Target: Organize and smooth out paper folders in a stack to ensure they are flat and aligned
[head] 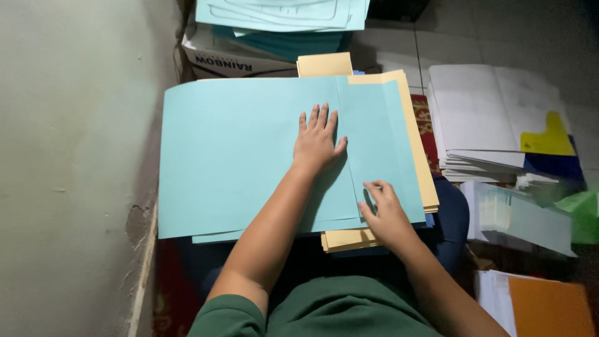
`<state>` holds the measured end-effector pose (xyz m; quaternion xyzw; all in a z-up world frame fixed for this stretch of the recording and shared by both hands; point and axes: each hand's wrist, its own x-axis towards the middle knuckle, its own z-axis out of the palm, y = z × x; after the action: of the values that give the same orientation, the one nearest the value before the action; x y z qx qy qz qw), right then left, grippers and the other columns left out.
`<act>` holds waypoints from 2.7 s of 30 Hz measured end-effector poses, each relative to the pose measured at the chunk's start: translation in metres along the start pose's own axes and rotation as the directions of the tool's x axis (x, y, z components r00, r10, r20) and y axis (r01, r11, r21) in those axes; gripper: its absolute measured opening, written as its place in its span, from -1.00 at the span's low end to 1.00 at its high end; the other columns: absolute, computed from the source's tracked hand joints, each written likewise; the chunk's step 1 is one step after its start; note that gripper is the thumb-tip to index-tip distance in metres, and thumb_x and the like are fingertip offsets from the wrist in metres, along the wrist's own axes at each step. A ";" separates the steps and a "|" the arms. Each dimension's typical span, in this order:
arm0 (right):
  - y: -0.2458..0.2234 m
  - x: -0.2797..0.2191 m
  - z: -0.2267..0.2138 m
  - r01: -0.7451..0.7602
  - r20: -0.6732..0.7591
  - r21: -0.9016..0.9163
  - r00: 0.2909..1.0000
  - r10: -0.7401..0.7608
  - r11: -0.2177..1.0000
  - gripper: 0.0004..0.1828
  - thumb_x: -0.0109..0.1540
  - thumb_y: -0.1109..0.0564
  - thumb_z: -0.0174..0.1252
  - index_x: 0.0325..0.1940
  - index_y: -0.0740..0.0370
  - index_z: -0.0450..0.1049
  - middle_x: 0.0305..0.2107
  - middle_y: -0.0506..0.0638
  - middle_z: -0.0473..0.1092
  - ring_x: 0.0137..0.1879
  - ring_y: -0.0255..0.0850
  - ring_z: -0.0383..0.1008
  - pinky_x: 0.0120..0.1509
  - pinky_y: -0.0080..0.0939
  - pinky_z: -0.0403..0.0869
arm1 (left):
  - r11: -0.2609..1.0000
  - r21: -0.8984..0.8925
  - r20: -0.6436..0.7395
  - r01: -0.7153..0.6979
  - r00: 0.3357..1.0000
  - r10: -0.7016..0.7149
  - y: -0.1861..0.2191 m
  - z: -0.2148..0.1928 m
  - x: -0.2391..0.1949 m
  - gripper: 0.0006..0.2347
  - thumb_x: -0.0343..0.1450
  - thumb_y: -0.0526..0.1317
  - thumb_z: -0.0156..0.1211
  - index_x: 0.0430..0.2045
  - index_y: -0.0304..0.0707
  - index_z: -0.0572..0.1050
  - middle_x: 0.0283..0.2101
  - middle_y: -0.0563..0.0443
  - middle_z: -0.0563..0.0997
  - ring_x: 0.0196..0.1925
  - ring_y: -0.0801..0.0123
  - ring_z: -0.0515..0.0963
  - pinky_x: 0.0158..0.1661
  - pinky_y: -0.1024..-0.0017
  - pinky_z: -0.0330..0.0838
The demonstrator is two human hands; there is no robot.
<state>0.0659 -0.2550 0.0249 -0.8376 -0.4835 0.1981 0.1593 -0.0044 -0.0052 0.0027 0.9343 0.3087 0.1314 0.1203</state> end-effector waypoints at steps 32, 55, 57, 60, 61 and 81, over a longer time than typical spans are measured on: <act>-0.124 -0.060 -0.140 0.306 -0.012 0.247 0.950 -0.313 0.919 -0.73 0.29 -0.04 0.07 -0.02 0.11 0.48 -0.35 0.17 0.47 -0.24 0.12 0.51 -0.15 0.09 0.48 | 0.206 -0.972 0.062 0.118 0.963 -0.261 0.016 -0.096 -0.079 -0.64 0.54 0.09 -0.01 -0.22 -0.25 0.53 -0.41 -0.18 0.56 -0.38 0.16 0.63 -0.50 0.30 0.58; 0.002 0.046 0.025 0.342 0.051 -0.434 0.933 -0.356 0.834 -0.19 0.41 -0.38 -0.38 0.63 0.08 -0.11 0.57 0.04 -0.14 0.65 -0.08 -0.18 0.65 0.07 -0.21 | 0.991 0.064 -0.218 0.114 0.971 -0.098 -0.016 -0.030 -0.070 -0.45 0.26 -0.09 0.36 0.14 -0.32 0.50 0.24 -0.49 0.39 0.34 -0.26 0.37 0.25 -0.07 0.26; 0.002 0.048 0.025 0.349 0.051 -0.440 0.930 -0.364 0.828 -0.18 0.40 -0.37 -0.35 0.64 0.10 -0.13 0.57 0.07 -0.14 0.64 -0.05 -0.17 0.65 0.10 -0.20 | 0.988 0.122 -0.070 -0.099 0.992 0.108 0.001 -0.011 -0.045 -0.47 0.34 0.08 0.29 0.18 -0.09 0.49 0.42 -0.35 0.26 0.52 -0.25 0.12 0.34 -0.30 0.04; -0.001 0.046 0.021 0.356 0.072 -0.431 0.930 -0.361 0.829 -0.18 0.41 -0.36 -0.36 0.64 0.12 -0.14 0.56 0.09 -0.14 0.64 -0.03 -0.17 0.65 0.10 -0.19 | 0.995 0.095 0.006 -0.023 1.000 0.022 -0.004 0.002 -0.021 -0.45 0.46 0.19 0.01 0.35 0.06 0.35 0.46 -0.25 0.24 0.54 -0.16 0.12 0.37 -0.35 -0.11; 0.002 0.047 0.023 0.355 0.077 -0.434 0.931 -0.358 0.828 -0.18 0.41 -0.36 -0.36 0.64 0.12 -0.14 0.56 0.09 -0.14 0.64 -0.03 -0.17 0.65 0.10 -0.19 | 0.996 0.089 0.008 -0.021 1.000 0.021 -0.005 0.001 -0.021 -0.45 0.46 0.19 0.01 0.35 0.06 0.35 0.46 -0.25 0.24 0.54 -0.16 0.12 0.37 -0.35 -0.11; -0.024 0.273 0.016 0.416 -0.005 -0.422 0.887 -0.461 0.805 -0.25 0.41 -0.15 -0.31 0.65 0.18 -0.11 0.58 0.10 -0.16 0.66 -0.01 -0.18 0.63 0.22 -0.12 | 0.997 0.013 -0.386 0.074 0.920 -0.063 -0.021 0.028 -0.014 -0.54 0.39 -0.16 -0.01 0.23 -0.22 0.40 0.35 -0.26 0.38 0.45 -0.08 0.31 0.35 -0.13 0.11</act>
<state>0.1640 -0.0041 -0.0265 -0.7268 -0.6852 0.0050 0.0473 -0.0176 -0.0019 -0.0324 0.8804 0.3605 0.3041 0.0491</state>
